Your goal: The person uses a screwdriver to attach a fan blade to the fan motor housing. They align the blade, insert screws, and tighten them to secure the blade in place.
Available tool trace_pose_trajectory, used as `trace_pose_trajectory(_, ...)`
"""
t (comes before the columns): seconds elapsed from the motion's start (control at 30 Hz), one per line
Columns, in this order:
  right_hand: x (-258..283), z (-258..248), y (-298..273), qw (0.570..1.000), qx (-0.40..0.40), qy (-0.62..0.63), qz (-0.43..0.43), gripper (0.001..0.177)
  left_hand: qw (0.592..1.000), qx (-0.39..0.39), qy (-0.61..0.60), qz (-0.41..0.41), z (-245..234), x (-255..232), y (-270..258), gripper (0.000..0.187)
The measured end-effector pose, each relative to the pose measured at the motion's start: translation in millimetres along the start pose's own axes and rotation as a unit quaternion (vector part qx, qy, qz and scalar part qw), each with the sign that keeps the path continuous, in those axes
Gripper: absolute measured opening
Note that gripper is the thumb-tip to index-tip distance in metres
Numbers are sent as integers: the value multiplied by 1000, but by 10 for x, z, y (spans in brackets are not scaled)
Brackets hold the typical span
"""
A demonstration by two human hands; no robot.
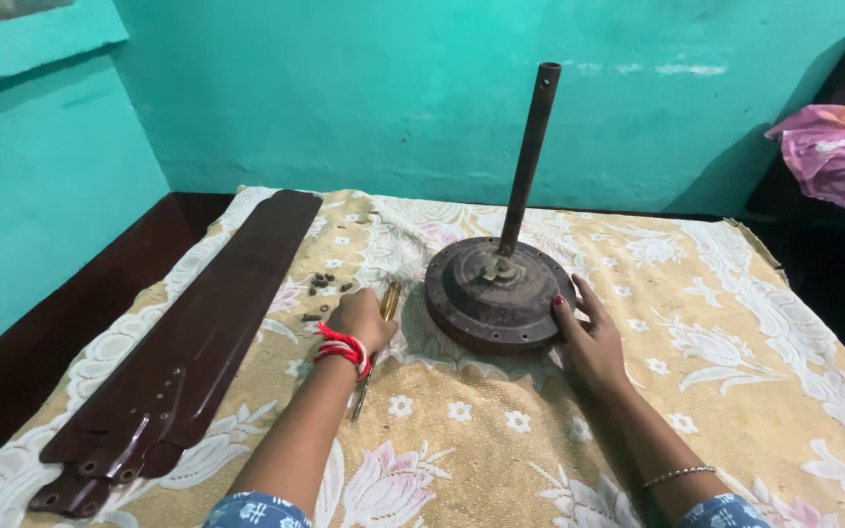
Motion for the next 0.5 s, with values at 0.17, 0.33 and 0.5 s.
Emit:
trace_pose_trajectory(0.17,-100,-31,13,993,52,106,13,45,999,-11,-22,-35,-18,-105,67,36)
trace_pose_trajectory(0.33,-193,-100,47,966,64,233,89,30,975,-62,-213,-23,-347,-257,66,32)
trace_pose_trajectory(0.5,-160,-136,17,961,61,266,50,24,900,-210,-374,77,-652,-639,-16,36)
Point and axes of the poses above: each hand's wrist, its own y-axis towards the middle knuckle, its own z-axis out of the palm, x = y × z, the point moved 1 cm from there along y, towards the middle knuckle, and after that the axes turned 10 degrees about z, right-handed, at the moved point
